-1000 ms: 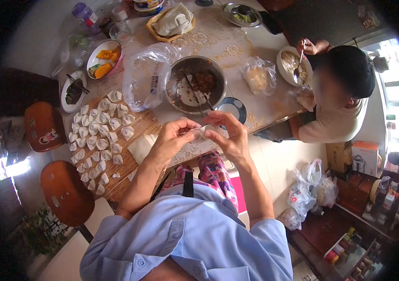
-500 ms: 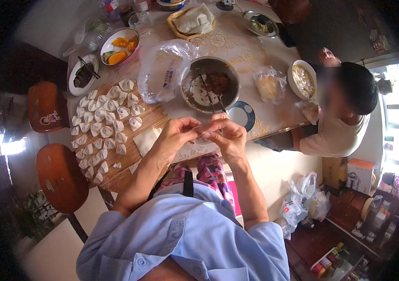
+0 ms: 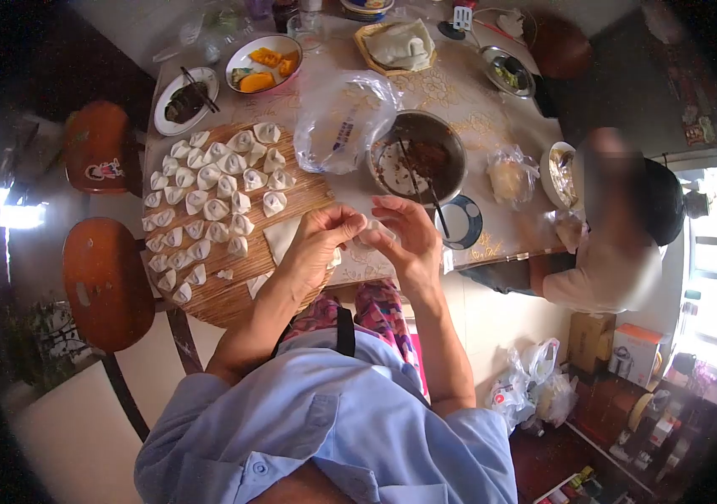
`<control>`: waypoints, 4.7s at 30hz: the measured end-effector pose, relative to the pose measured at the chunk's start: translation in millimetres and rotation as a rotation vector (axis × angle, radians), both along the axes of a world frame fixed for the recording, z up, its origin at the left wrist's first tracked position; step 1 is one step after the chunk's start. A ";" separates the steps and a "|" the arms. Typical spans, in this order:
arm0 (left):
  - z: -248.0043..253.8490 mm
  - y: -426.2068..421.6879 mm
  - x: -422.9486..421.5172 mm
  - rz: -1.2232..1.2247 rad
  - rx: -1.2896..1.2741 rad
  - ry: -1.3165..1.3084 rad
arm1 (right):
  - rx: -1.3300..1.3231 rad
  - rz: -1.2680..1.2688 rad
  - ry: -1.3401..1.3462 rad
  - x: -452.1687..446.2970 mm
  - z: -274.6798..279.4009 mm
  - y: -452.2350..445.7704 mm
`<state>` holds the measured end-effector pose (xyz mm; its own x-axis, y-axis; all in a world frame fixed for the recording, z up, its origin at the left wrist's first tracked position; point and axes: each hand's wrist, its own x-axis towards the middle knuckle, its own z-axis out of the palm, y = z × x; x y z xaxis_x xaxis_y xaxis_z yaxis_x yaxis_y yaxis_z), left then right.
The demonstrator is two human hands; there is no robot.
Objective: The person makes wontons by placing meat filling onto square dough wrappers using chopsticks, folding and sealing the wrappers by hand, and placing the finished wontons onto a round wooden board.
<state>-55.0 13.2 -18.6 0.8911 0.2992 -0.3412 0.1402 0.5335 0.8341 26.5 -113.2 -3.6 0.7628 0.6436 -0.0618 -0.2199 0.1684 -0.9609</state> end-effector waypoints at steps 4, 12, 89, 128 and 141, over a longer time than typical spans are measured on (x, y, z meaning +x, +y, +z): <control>-0.1 -2.4 -5.7 0.201 -0.001 -0.092 | -0.002 -0.044 0.017 -18.6 -3.4 7.9; -6.2 0.5 -23.4 0.342 0.292 -0.114 | 0.033 -0.069 0.192 -63.1 -11.2 27.3; -107.0 52.8 -197.5 0.515 0.911 0.297 | -0.535 0.508 -1.192 -104.8 -130.7 101.1; -57.6 37.9 -30.0 0.380 -0.403 -0.012 | -0.190 -0.627 0.121 45.8 -86.3 -40.7; -48.0 12.1 11.2 0.345 -0.540 0.008 | -0.463 -0.229 -0.605 145.9 -56.1 16.3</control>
<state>-43.9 25.2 -66.7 0.7710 0.3525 -0.5304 -0.1092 0.8937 0.4352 172.4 -97.0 -59.6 0.8595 0.4772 0.1830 0.3548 -0.2994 -0.8857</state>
